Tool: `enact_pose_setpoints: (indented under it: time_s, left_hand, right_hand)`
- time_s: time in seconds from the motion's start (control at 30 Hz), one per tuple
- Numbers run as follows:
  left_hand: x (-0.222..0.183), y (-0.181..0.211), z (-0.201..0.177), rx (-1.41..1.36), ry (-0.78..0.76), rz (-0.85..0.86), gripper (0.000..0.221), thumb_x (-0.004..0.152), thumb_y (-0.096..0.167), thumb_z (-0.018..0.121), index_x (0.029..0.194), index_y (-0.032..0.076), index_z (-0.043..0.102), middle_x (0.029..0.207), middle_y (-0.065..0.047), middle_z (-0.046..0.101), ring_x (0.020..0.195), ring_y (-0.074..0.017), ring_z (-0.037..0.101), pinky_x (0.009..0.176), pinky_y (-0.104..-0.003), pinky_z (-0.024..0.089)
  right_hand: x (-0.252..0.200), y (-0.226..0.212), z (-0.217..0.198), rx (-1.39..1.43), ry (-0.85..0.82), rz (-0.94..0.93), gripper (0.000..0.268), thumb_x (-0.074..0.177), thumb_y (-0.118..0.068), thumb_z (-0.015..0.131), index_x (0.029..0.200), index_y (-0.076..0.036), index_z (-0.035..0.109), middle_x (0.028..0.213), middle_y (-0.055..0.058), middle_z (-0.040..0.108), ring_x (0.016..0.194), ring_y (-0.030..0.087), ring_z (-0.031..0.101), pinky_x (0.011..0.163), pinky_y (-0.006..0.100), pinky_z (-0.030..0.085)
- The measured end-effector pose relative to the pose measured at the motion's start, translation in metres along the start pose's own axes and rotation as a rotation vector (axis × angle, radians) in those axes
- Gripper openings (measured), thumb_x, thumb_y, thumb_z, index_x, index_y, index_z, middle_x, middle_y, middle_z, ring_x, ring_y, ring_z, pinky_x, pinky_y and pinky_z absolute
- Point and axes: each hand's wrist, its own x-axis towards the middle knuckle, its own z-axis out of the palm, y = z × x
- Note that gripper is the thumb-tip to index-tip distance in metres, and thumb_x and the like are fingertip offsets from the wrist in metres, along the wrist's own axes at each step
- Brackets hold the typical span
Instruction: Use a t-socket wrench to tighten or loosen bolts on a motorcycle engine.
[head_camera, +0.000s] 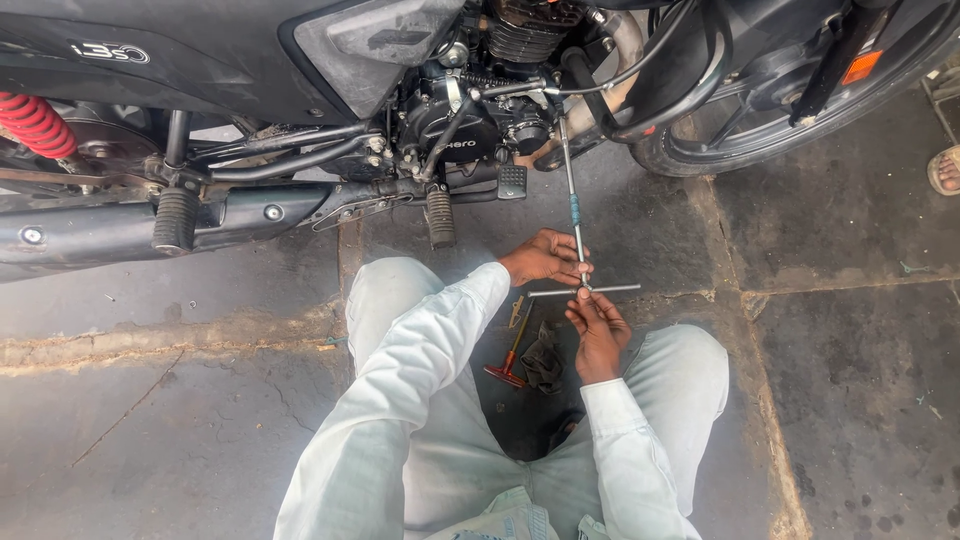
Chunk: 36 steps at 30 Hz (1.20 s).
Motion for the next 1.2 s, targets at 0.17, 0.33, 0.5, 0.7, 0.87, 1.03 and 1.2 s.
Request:
enact_pose_setpoints:
  time_s: [0.17,0.33,0.5,0.7,0.87,1.03,1.2]
  left_hand:
    - [-0.001,0.004,0.002,0.009,-0.01,0.0,0.042,0.09,0.006,0.075,0.127,-0.007,0.059,0.122,-0.022,0.072,0.112,-0.0293,0.073,0.094,-0.036,0.064]
    - [0.005,-0.003,-0.002,0.006,-0.015,0.019,0.044,0.089,0.006,0.075,0.127,-0.008,0.058,0.122,-0.024,0.071,0.113,-0.0301,0.073,0.094,-0.037,0.065]
    - [0.006,-0.005,-0.002,-0.02,-0.011,0.022,0.044,0.088,0.005,0.075,0.126,-0.007,0.058,0.12,-0.023,0.071,0.112,-0.0289,0.072,0.093,-0.037,0.065]
    - [-0.001,0.002,0.003,0.043,0.052,-0.016,0.045,0.087,0.01,0.079,0.125,-0.003,0.061,0.114,-0.019,0.076,0.104,-0.0311,0.075,0.09,-0.039,0.063]
    - [0.009,-0.013,-0.005,0.043,0.033,0.022,0.044,0.085,0.011,0.081,0.122,-0.002,0.062,0.115,-0.018,0.076,0.108,-0.0263,0.075,0.092,-0.038,0.064]
    - [0.01,-0.011,-0.002,-0.007,0.025,0.016,0.044,0.085,0.006,0.079,0.122,-0.005,0.06,0.118,-0.021,0.073,0.109,-0.0276,0.074,0.093,-0.036,0.065]
    - [0.003,0.0,0.003,-0.023,0.0,0.017,0.062,0.088,0.005,0.076,0.14,-0.011,0.047,0.123,-0.026,0.07,0.112,-0.03,0.074,0.096,-0.036,0.065]
  right_hand:
    - [0.0,0.003,0.003,-0.231,0.007,-0.406,0.028,0.087,-0.006,0.081,0.112,0.002,0.072,0.096,0.009,0.075,0.081,0.012,0.072,0.068,0.025,0.061]
    - [-0.017,-0.011,0.014,-0.578,0.094,-0.683,0.024,0.087,-0.004,0.084,0.11,-0.001,0.076,0.095,0.009,0.075,0.079,0.013,0.07,0.068,0.026,0.058]
    - [-0.025,-0.018,0.019,-0.935,0.102,-0.948,0.018,0.089,-0.002,0.084,0.106,-0.003,0.077,0.1,0.009,0.075,0.08,0.015,0.072,0.065,0.028,0.057]
    - [-0.012,-0.006,0.007,-0.83,0.068,-0.91,0.02,0.089,-0.007,0.079,0.107,-0.001,0.077,0.094,0.01,0.07,0.078,0.02,0.071,0.068,0.033,0.059]
    - [-0.005,-0.007,0.002,0.124,-0.055,0.198,0.026,0.085,-0.024,0.073,0.099,-0.002,0.07,0.087,0.01,0.073,0.079,0.022,0.076,0.069,0.031,0.063]
    - [0.016,0.002,-0.014,0.208,-0.025,0.129,0.021,0.093,-0.016,0.076,0.105,-0.001,0.069,0.094,0.01,0.075,0.086,0.019,0.075,0.073,0.028,0.061]
    - [0.015,0.004,-0.012,0.134,-0.013,-0.015,0.016,0.094,-0.005,0.075,0.107,0.001,0.069,0.098,0.012,0.075,0.087,0.02,0.075,0.073,0.027,0.062]
